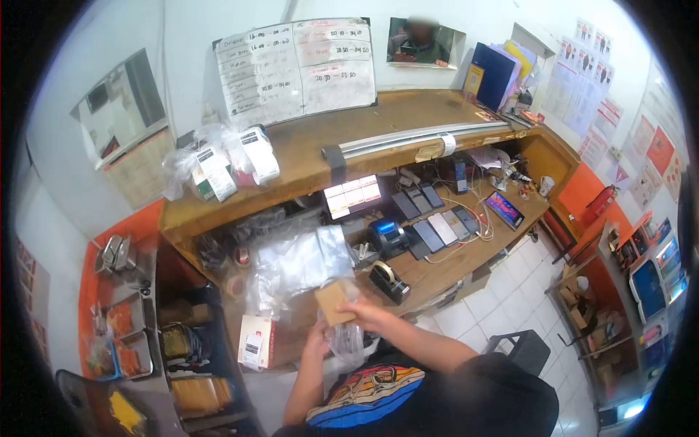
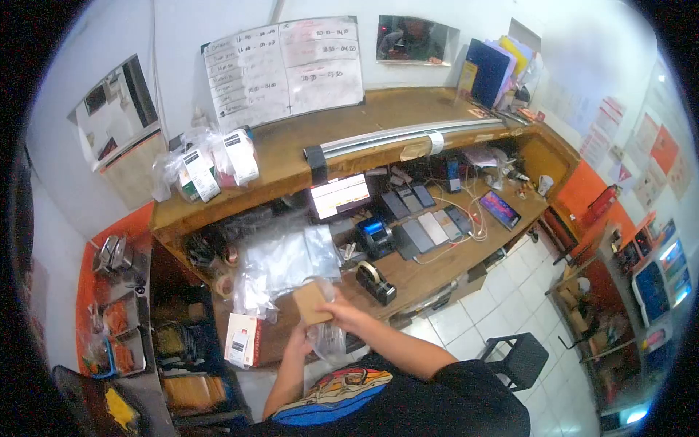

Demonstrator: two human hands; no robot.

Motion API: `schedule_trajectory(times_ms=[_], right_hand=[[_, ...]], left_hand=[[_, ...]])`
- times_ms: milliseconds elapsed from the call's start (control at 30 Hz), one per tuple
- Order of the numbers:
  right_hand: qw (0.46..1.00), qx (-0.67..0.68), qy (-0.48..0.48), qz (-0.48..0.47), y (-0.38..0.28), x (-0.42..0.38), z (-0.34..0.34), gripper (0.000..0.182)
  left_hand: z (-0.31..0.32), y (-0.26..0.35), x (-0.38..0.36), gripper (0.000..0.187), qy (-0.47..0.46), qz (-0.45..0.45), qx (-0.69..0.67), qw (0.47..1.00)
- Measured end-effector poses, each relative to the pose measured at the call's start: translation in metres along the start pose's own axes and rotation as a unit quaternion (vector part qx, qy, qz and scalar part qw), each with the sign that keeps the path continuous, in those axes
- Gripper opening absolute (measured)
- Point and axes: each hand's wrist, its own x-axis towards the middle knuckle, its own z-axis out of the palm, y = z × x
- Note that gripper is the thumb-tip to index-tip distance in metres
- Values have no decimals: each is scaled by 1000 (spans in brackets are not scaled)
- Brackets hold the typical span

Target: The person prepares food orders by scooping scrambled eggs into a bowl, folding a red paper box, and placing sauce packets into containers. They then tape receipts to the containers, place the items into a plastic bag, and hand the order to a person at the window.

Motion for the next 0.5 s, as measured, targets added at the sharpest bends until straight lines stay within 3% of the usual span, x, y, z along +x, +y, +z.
schedule_trajectory(times_ms=[33, 100, 167, 267, 333, 433, 500], right_hand=[[995, -92, 20, -27, 22, 12, 0, 76], [945, -316, 41, -76, 64, 30, -17, 78], [816, -563, 42, -122, 89, 42, -48, 79], [748, -654, 6, -111, 64, 9, -50, 75], [745, -659, -9, -102, 51, 4, -42, 78], [719, -681, -47, -131, 56, 18, -44, 84], [710, -685, -81, -143, 66, 35, -36, 86]], left_hand=[[-2, 3, 1, 40, 2, -11, -62, 998], [-9, 17, -4, 36, 44, -14, -44, 998], [-6, 37, -15, 33, 87, 19, -1, 996], [9, 63, -34, 29, 142, 101, 114, 978], [8, 64, -37, 26, 167, 123, 213, 955], [26, 44, -21, 24, 129, 185, 302, 926], [45, 44, -19, 23, 127, 153, 340, 919]])
